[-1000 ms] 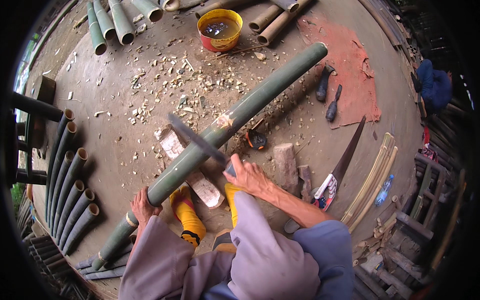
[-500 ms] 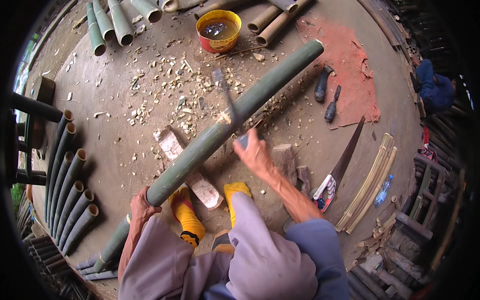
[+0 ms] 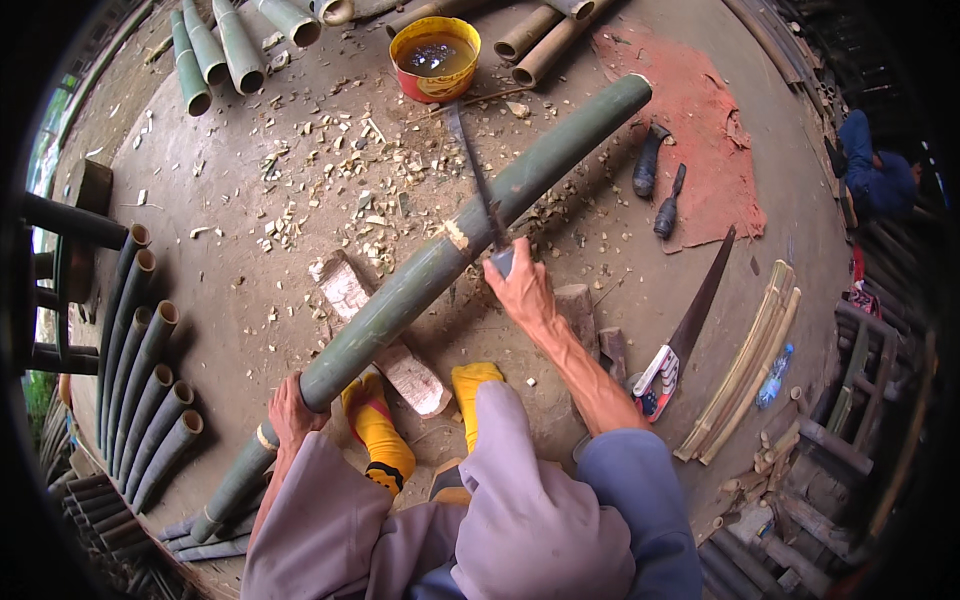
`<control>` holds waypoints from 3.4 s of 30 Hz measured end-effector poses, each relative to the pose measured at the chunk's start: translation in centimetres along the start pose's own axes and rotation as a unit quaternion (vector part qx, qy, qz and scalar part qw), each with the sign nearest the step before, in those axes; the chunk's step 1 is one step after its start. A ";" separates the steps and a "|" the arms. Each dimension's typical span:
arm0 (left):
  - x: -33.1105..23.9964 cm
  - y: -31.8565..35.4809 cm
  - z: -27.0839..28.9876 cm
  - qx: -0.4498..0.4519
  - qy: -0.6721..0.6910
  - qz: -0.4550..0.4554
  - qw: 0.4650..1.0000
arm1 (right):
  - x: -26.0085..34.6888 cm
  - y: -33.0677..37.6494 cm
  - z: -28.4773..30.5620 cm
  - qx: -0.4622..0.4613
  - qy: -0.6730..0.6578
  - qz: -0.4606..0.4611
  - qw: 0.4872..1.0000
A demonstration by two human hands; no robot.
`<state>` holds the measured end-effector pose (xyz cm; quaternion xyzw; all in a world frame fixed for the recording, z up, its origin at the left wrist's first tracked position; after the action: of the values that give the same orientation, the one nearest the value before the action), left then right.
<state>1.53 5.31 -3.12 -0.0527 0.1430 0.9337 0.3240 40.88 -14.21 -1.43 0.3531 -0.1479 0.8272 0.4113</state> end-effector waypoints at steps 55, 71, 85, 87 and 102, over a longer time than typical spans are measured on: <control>-1.1 -2.2 -1.6 0.248 0.177 0.038 0.952 | 3.0 3.8 -3.8 0.155 -0.052 0.025 0.986; -3.6 -1.4 -0.6 0.038 0.037 -0.012 0.999 | -3.2 -0.4 -0.7 0.035 -0.092 -0.115 0.988; -2.9 -2.6 -1.2 0.196 0.141 0.024 0.970 | -1.4 1.9 -3.1 0.192 0.102 0.048 0.975; -3.6 -2.7 -1.1 0.215 0.148 0.019 0.965 | -2.6 -1.9 1.8 -0.018 0.026 -0.013 0.999; -2.1 -2.1 -1.4 0.122 0.068 0.035 0.990 | 0.8 4.2 -3.3 0.202 0.113 0.147 0.962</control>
<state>4.49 5.23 -4.53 -0.0711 0.2789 0.9145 0.2843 35.72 -14.62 -3.01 0.3072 0.0201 0.9258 0.2195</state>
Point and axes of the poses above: each hand's wrist, its own y-axis away from the middle knuckle, its own z-axis out of the back of the hand, x = y × z, the point moved 10 cm from there along -y, towards the middle knuckle, and after that the axes turned 5 degrees about -x, right-handed, at the moved point
